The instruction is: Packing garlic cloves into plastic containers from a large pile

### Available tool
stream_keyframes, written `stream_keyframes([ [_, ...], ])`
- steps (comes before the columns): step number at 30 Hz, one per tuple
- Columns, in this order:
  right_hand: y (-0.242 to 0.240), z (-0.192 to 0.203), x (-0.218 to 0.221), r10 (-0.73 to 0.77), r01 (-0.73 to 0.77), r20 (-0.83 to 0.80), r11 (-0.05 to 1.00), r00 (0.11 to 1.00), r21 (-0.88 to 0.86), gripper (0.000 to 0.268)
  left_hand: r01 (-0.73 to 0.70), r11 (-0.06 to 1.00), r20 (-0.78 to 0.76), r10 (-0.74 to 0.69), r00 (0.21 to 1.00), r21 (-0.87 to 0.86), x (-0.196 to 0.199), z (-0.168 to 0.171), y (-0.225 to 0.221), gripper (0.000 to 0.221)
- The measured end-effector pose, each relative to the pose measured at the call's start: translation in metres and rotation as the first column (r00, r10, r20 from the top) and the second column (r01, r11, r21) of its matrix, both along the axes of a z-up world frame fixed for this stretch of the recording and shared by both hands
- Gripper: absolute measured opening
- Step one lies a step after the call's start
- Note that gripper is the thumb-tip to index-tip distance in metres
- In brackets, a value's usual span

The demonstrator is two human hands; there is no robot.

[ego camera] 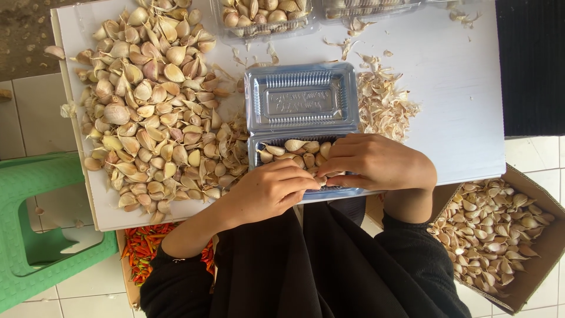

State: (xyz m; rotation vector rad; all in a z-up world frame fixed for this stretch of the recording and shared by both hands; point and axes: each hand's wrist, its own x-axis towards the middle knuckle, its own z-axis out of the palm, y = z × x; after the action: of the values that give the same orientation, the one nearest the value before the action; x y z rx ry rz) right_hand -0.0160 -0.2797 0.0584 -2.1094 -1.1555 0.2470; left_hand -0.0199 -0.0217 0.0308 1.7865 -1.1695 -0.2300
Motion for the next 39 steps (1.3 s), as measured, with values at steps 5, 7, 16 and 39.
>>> stream_keyframes([
  [5,0.003,0.004,0.001,-0.003,0.003,0.002,1.0,1.0,-0.002,0.011,0.013,0.999,-0.046,-0.015,0.999,-0.039,0.004,0.001,0.001,0.017],
  [7,0.004,0.006,0.002,-0.003,0.003,-0.001,1.0,1.0,-0.003,0.011,0.015,0.999,-0.074,-0.018,0.997,-0.052,0.007,0.0,0.001,0.017],
  [16,0.009,0.012,0.004,-0.016,0.015,-0.053,1.0,0.998,-0.015,0.009,-0.005,0.975,-0.125,-0.023,0.992,-0.221,0.031,-0.029,0.016,0.019],
  [39,0.008,-0.006,0.003,0.052,-0.052,0.036,0.999,0.998,0.001,0.024,-0.63,0.746,0.129,0.661,0.739,-0.215,0.106,0.006,0.096,0.013],
])
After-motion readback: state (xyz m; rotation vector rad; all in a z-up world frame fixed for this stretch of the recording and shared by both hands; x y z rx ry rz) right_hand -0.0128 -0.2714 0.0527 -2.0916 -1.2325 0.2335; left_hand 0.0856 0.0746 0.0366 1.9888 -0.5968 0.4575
